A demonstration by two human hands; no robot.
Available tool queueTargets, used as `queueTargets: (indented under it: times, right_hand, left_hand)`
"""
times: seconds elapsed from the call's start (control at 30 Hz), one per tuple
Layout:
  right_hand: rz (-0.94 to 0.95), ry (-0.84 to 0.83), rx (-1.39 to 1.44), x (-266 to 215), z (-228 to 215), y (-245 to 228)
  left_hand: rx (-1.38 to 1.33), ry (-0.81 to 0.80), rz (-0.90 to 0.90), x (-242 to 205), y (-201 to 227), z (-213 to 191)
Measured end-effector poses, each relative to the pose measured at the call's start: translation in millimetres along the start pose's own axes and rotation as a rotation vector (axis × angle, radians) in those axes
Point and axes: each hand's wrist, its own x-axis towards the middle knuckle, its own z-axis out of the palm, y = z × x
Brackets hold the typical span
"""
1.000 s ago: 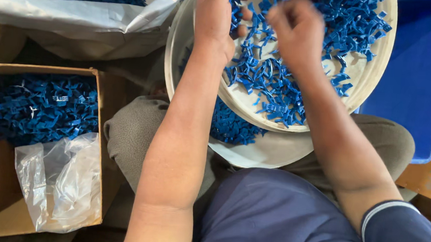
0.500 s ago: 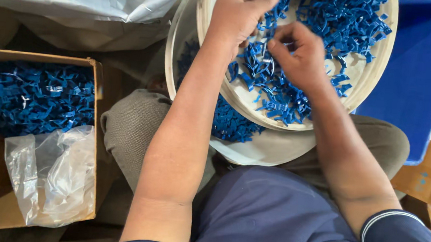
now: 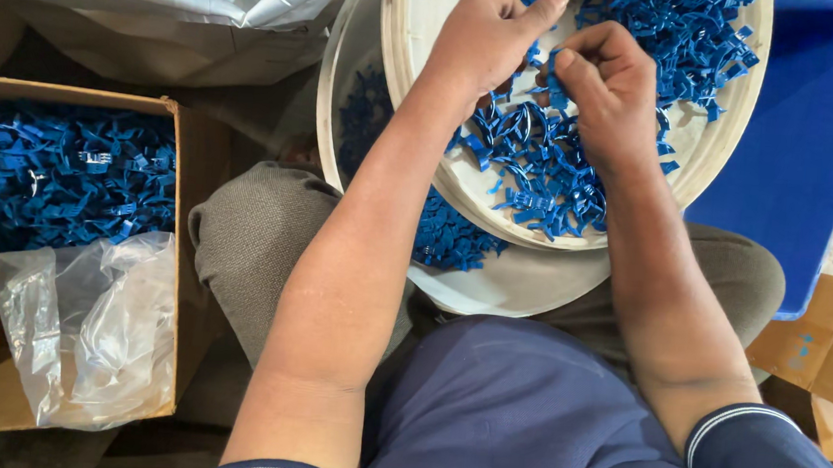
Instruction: The person sits on the floor and sorts small blue plastic pieces by hand, picking them from a white basin and placing them into a cardboard box. The person repeatedly transfers handfuls of parts between containers.
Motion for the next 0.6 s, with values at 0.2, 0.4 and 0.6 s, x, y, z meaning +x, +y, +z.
queueTargets:
  times: [0.2, 0.4, 0.6]
  right_hand:
    - [-0.088, 0.061, -0.215, 6.5, 5.4, 1.0]
    - [0.023, 0.029, -0.458, 7.5, 1.3, -3.1]
    - [-0.181, 0.015, -1.017, 14.7, 12.3, 10.5]
  left_hand:
    - [-0.065, -0.127, 0.132, 0.1, 1.6, -0.9]
    - [-0.2, 0.036, 0.255, 0.7, 15.1, -6.3]
    - [-0.446, 0.215, 0.066, 0.1, 29.8, -24.4]
